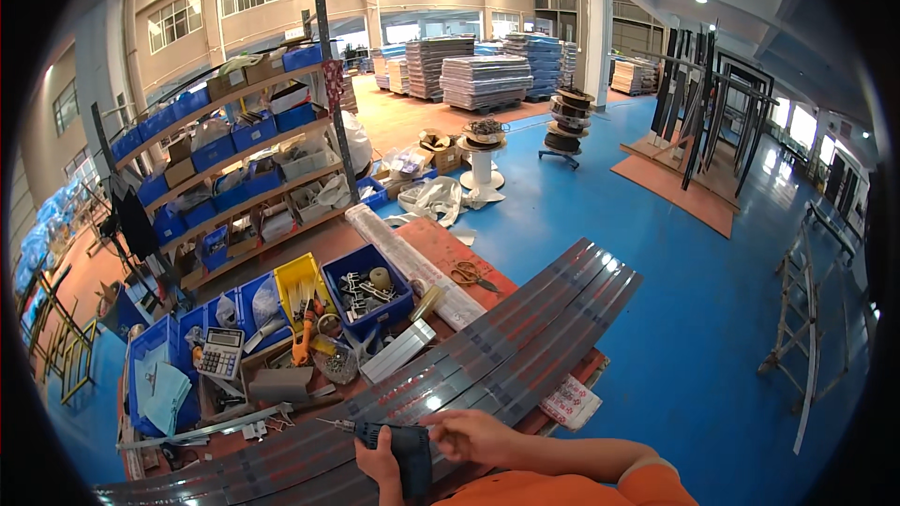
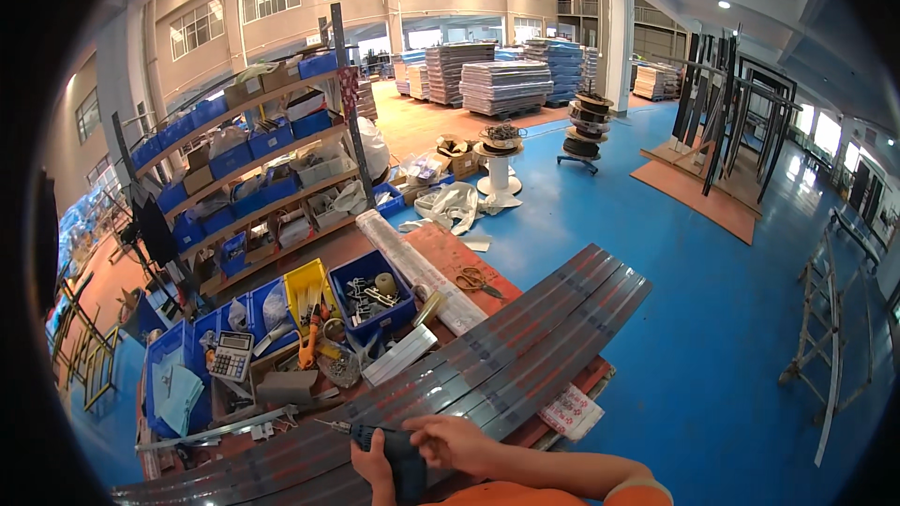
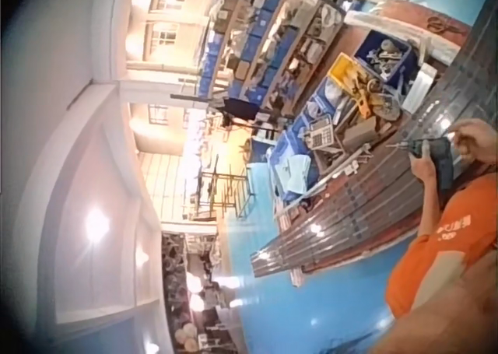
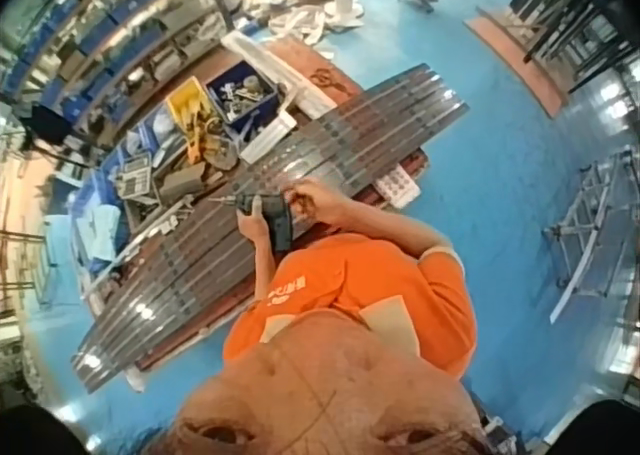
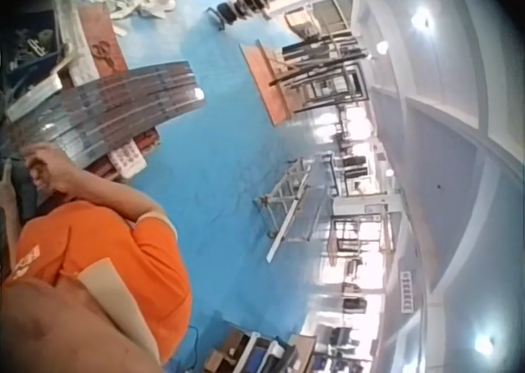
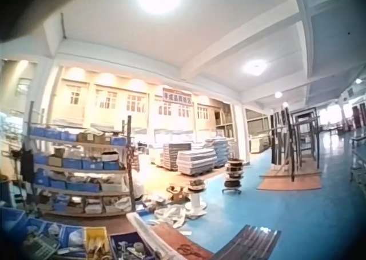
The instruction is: The person drills into metal profiles using an electric drill, measures along the profiles with a tape measure, and then drills additional holes into them.
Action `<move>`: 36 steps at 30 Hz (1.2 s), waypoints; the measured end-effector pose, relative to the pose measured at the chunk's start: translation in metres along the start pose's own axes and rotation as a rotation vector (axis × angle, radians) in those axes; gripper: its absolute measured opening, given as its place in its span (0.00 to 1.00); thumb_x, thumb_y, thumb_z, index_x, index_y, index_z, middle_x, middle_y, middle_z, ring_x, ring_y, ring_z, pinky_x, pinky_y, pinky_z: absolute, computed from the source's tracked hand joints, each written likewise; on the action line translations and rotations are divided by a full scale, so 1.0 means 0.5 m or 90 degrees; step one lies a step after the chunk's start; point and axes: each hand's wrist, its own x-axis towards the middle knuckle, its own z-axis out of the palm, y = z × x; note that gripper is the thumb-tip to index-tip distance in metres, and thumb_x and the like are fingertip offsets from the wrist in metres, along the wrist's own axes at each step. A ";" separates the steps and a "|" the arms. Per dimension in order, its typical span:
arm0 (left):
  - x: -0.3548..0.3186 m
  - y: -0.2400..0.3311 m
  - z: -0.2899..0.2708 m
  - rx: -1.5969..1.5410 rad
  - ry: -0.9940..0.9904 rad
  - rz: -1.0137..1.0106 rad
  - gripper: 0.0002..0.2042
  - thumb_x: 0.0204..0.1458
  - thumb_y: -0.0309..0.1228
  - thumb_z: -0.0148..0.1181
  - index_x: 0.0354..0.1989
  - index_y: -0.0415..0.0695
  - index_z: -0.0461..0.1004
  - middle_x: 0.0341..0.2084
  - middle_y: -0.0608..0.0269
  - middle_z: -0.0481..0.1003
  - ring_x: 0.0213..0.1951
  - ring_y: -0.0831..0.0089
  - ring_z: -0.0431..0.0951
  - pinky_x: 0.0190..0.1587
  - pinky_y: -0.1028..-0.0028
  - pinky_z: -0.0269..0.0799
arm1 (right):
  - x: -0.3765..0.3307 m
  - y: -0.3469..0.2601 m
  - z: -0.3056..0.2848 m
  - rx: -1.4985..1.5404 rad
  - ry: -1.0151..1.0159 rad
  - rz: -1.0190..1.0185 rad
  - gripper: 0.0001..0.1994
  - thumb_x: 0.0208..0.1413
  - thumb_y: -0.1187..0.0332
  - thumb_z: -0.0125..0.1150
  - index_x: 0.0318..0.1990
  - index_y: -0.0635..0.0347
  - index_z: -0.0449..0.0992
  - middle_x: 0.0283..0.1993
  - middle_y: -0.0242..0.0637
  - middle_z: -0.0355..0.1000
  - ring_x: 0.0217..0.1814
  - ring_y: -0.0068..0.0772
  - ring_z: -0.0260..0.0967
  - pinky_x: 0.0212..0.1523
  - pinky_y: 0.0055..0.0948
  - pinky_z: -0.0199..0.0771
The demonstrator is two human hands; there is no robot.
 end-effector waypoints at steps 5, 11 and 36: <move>0.004 -0.006 0.002 0.015 -0.003 0.010 0.25 0.51 0.47 0.69 0.43 0.34 0.78 0.33 0.48 0.81 0.31 0.52 0.79 0.41 0.61 0.73 | -0.044 -0.004 0.015 -0.066 -0.200 -0.016 0.12 0.73 0.72 0.47 0.58 0.65 0.70 0.39 0.38 0.76 0.25 0.23 0.66 0.22 0.16 0.56; -0.001 0.006 -0.007 0.014 -0.015 -0.013 0.25 0.51 0.48 0.69 0.43 0.34 0.77 0.33 0.48 0.81 0.31 0.52 0.79 0.40 0.61 0.73 | -0.110 -0.060 0.054 -0.182 -0.325 -0.057 0.12 0.71 0.73 0.50 0.59 0.64 0.66 0.43 0.43 0.77 0.26 0.23 0.68 0.20 0.17 0.56; 0.005 -0.022 0.007 0.022 0.007 -0.016 0.24 0.52 0.45 0.69 0.46 0.35 0.77 0.34 0.49 0.82 0.32 0.54 0.79 0.41 0.63 0.73 | -0.212 -0.174 0.247 -0.265 -0.840 -0.540 0.03 0.61 0.79 0.65 0.40 0.71 0.81 0.37 0.49 0.78 0.33 0.37 0.71 0.45 0.37 0.78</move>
